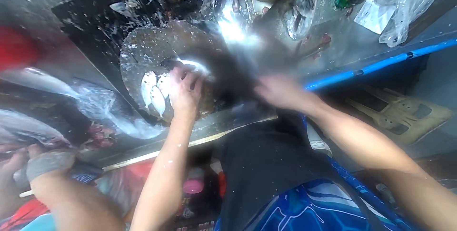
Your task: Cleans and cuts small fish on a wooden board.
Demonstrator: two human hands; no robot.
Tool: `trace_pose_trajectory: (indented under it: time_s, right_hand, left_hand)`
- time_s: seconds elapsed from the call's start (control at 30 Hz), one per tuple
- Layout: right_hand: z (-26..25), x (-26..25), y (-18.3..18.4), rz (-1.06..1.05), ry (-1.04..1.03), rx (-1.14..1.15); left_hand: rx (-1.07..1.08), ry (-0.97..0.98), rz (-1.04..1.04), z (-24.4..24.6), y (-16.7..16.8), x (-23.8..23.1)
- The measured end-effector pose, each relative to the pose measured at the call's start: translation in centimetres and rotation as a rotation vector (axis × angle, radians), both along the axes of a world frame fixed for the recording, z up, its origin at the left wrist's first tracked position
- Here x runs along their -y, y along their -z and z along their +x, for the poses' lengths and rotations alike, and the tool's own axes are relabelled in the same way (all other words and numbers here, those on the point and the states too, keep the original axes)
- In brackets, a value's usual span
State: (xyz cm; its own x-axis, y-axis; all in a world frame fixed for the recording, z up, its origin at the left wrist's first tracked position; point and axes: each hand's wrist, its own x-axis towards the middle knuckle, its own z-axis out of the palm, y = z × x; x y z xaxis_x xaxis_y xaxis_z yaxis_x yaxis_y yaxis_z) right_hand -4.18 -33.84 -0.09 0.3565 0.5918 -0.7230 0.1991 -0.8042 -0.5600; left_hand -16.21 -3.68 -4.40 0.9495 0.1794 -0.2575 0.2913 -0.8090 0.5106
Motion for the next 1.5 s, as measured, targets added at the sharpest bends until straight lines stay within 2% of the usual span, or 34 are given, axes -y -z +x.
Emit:
trace_pose_trajectory:
  time_s: [0.13, 0.3, 0.43, 0.83, 0.93, 1.0, 1.1, 1.23, 1.3, 1.37, 1.43, 1.5]
  right_hand:
    - [0.6, 0.4, 1.3, 0.053, 0.013, 0.005]
    - [0.6, -2.2, 3.2, 0.1, 0.079, 0.023]
    - [-0.1, -1.0, 2.9, 0.086, 0.094, -0.012]
    - [0.2, -2.6, 4.1, 0.125, 0.096, 0.008]
    - [0.5, -1.9, 3.3, 0.144, 0.09, -0.012]
    - [0.8, 0.1, 2.7, 0.145, 0.029, -0.062]
    - [1.3, 1.6, 3.2, 0.135, -0.044, -0.148]
    - [2.1, 1.5, 3.2, 0.193, -0.041, -0.22]
    - [2.7, 1.8, 3.2, 0.265, -0.049, -0.186]
    - [3.4, 1.9, 2.8, 0.297, -0.101, -0.117]
    - [4.0, 1.6, 1.8, 0.291, -0.144, -0.048]
    - [3.7, 0.8, 0.1, 0.227, -0.184, 0.06]
  left_hand:
    - [-0.049, -0.008, 0.008, 0.4, -0.4, 0.1]
    - [-0.051, 0.005, 0.032, 0.7, -0.8, 0.4]
    - [-0.03, 0.0, 0.045, 0.4, -0.8, 0.6]
    - [-0.052, 0.007, 0.051, 0.5, -0.8, 0.8]
    - [-0.142, -0.14, 0.037, 1.0, -1.9, 1.6]
    - [-0.213, -0.391, -0.009, 1.5, -2.5, 2.5]
    - [-0.247, -0.703, -0.197, 2.3, -2.2, 3.4]
    - [-0.231, -0.922, -0.577, 2.6, -2.0, 2.6]
    - [-0.268, -0.894, -0.834, 2.4, -2.7, 1.2]
    - [-0.266, -0.775, -0.986, 2.0, -3.2, -0.1]
    - [-0.203, -0.651, -0.952, 1.9, -3.8, -0.4]
    - [-0.13, -0.595, -0.771, 1.9, -4.2, 0.1]
